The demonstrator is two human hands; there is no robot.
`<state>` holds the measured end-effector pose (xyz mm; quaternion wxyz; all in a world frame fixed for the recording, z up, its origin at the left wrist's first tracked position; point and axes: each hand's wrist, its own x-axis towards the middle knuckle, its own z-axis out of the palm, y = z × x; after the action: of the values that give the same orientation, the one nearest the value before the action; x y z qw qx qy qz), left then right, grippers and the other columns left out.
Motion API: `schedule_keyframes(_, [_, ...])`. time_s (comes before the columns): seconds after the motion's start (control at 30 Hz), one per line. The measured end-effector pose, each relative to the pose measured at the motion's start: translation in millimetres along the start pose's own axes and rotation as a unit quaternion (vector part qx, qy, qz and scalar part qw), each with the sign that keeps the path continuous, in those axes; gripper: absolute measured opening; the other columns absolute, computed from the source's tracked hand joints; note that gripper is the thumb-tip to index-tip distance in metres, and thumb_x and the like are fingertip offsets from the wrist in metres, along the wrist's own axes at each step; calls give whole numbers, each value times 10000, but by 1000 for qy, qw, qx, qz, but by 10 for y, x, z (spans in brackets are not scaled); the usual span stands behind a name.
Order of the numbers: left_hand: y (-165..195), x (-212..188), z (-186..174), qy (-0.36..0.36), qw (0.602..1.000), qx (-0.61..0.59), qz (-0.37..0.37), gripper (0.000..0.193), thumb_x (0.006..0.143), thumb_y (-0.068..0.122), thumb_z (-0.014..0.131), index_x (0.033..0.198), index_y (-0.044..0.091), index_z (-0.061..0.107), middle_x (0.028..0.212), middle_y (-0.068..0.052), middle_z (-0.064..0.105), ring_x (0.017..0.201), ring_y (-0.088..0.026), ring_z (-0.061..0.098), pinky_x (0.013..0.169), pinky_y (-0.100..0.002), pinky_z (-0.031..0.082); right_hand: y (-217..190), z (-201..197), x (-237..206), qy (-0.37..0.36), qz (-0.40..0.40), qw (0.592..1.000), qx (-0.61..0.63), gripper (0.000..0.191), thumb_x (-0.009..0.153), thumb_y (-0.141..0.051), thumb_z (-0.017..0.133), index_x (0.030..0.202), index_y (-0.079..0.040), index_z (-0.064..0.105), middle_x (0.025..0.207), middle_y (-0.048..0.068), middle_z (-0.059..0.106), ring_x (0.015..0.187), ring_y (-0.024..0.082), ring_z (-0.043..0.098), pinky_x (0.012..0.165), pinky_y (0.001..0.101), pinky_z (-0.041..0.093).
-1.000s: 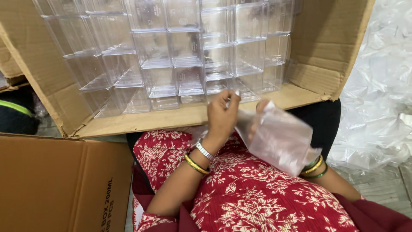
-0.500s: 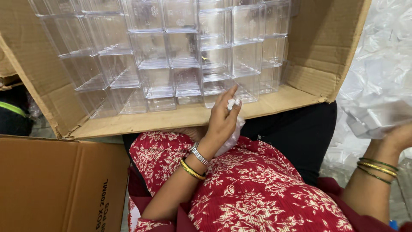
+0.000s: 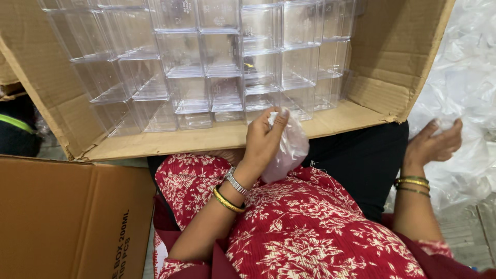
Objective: The person sits on the floor and stuffs white paper wadding into clear plastic bags, then twists and closes each filled bag. The person places the filled bags into a cardboard box that holds clear plastic boxes.
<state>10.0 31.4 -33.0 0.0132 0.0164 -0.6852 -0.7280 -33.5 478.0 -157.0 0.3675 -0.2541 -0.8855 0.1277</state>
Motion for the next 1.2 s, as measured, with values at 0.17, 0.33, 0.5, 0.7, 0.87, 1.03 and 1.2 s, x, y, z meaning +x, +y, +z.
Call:
schedule_keyframes(0.17, [67,-41,-62,-6,1000,2,11,223,980,0,689,1202,0,706,936,-49,670,797,-135,518,703,-276,409,-301,-155,295,-154,54,986,-25,672,961,-306,695,1475,-1,388,1404,313,420,1358,560,307,980,825,154])
schedule_keyframes(0.33, [136,-31,-112,-13,992,-47,113,337,862,-70,689,1191,1,662,1163,-35,701,1123,-125,639,1020,-272,503,-1055,-737,161,-39,-125,967,220,128,1034,4,701,1160,-4,679,1220,150,648,1204,249,581,1121,402,452])
schedule_keyframes(0.5, [227,-124,12,-75,988,-128,31,310,948,46,730,1245,13,646,1174,-58,673,1049,-129,633,912,-273,539,-2206,-1060,-727,-510,-24,707,489,191,927,-28,700,1116,-51,684,951,-15,687,869,64,633,770,203,534])
schedule_keyframes(0.7, [377,-164,-201,-26,985,-167,43,371,915,84,743,1253,17,607,1226,-57,647,1070,-116,643,919,-256,567,-2779,-1299,-918,-548,16,645,531,112,1030,-56,704,1115,12,726,947,16,688,830,49,575,726,213,475])
schedule_keyframes(0.87, [289,-132,-344,-7,989,-146,20,206,909,40,748,1099,18,672,1042,-42,707,942,-123,666,818,-244,569,-2807,-1363,-822,-575,83,587,565,211,951,-92,678,1153,-31,690,982,6,729,856,44,649,784,199,542])
schedule_keyframes(1.03, [87,-92,-218,-25,995,-57,78,235,865,19,829,939,50,608,936,-29,614,852,-115,557,721,-241,493,-2817,-1265,-800,-451,82,714,530,60,1017,-40,706,1046,0,671,924,39,688,778,94,625,693,240,525])
schedule_keyframes(1.2, [88,-48,-181,-53,976,-208,40,249,779,51,736,937,105,551,954,29,661,872,-70,630,716,-221,545,-2851,-1231,-862,-458,18,686,565,180,1033,16,659,1209,50,677,1087,19,727,950,65,661,876,194,541])
